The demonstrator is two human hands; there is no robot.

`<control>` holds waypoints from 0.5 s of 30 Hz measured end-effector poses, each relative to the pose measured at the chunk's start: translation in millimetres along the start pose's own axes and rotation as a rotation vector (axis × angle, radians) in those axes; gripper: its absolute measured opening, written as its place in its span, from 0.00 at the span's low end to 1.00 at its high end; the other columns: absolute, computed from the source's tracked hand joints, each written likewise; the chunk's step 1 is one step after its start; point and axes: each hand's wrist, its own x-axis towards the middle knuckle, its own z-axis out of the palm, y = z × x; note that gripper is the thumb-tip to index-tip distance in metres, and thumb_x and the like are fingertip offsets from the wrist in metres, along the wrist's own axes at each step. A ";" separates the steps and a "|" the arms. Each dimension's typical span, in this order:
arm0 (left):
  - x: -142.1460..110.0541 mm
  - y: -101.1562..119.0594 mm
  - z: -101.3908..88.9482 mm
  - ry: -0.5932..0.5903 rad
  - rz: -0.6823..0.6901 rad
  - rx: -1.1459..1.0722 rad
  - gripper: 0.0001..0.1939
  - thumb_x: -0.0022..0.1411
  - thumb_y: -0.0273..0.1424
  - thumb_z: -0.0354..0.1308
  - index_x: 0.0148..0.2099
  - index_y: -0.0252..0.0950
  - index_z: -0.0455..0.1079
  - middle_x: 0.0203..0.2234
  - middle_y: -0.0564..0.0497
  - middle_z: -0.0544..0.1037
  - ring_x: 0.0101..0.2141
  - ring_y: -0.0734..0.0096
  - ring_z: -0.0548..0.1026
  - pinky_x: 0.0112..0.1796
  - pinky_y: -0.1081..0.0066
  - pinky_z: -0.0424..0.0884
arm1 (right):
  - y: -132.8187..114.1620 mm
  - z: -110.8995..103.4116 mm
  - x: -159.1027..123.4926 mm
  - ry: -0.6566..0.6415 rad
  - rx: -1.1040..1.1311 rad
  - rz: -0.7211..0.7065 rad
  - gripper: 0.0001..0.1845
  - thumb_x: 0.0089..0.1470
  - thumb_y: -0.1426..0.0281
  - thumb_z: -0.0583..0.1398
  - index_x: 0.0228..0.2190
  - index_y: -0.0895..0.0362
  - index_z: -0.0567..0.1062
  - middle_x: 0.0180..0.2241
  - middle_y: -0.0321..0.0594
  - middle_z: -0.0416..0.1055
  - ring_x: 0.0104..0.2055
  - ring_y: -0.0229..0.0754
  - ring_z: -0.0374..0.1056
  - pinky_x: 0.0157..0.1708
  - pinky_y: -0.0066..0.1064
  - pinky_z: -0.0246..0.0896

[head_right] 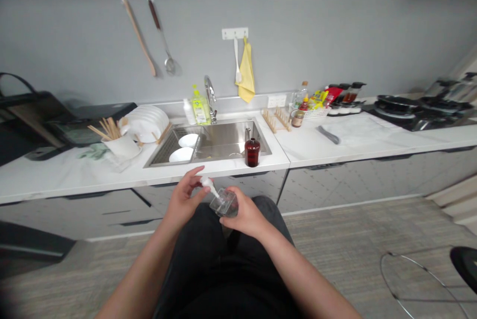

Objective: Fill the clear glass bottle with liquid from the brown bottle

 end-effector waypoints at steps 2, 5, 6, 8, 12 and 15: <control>4.9 1.5 -5.4 0.014 0.003 0.033 0.30 0.70 0.41 0.74 0.71 0.44 0.78 0.49 0.44 0.90 0.50 0.56 0.86 0.57 0.56 0.78 | 0.6 0.0 0.9 0.015 -0.007 0.006 0.45 0.48 0.72 0.77 0.65 0.49 0.70 0.64 0.47 0.80 0.61 0.57 0.81 0.64 0.51 0.76; 9.6 3.6 -9.8 0.027 0.023 0.103 0.24 0.69 0.42 0.74 0.64 0.43 0.82 0.51 0.44 0.90 0.49 0.56 0.86 0.56 0.56 0.79 | 0.7 -0.2 1.3 0.021 -0.013 0.009 0.44 0.49 0.71 0.77 0.65 0.48 0.71 0.64 0.47 0.80 0.59 0.56 0.82 0.62 0.51 0.77; 10.4 4.4 -10.2 0.038 0.024 0.118 0.24 0.69 0.42 0.75 0.64 0.43 0.83 0.51 0.45 0.90 0.49 0.56 0.86 0.55 0.56 0.79 | 0.3 -0.4 1.1 0.019 -0.016 0.009 0.44 0.49 0.70 0.77 0.65 0.48 0.71 0.64 0.47 0.80 0.58 0.55 0.82 0.61 0.51 0.77; 10.9 5.7 -9.5 0.055 0.022 0.131 0.25 0.68 0.41 0.75 0.65 0.44 0.82 0.50 0.45 0.90 0.49 0.56 0.86 0.56 0.56 0.79 | -1.0 -0.6 0.4 0.014 -0.022 0.010 0.45 0.49 0.70 0.78 0.65 0.48 0.70 0.64 0.46 0.80 0.57 0.55 0.82 0.61 0.51 0.77; 9.7 8.4 -6.1 0.014 0.032 0.079 0.28 0.70 0.40 0.74 0.69 0.44 0.78 0.50 0.45 0.91 0.51 0.55 0.87 0.58 0.55 0.78 | -3.2 -0.3 -0.6 0.025 -0.050 0.028 0.45 0.49 0.69 0.78 0.65 0.48 0.71 0.64 0.47 0.80 0.59 0.56 0.81 0.62 0.52 0.76; 8.2 9.9 -4.5 -0.001 0.021 0.104 0.29 0.70 0.40 0.74 0.70 0.45 0.77 0.50 0.45 0.91 0.50 0.54 0.87 0.55 0.56 0.79 | -2.7 0.5 -0.6 0.031 -0.053 0.048 0.45 0.48 0.68 0.78 0.65 0.49 0.71 0.63 0.48 0.80 0.56 0.56 0.82 0.60 0.52 0.77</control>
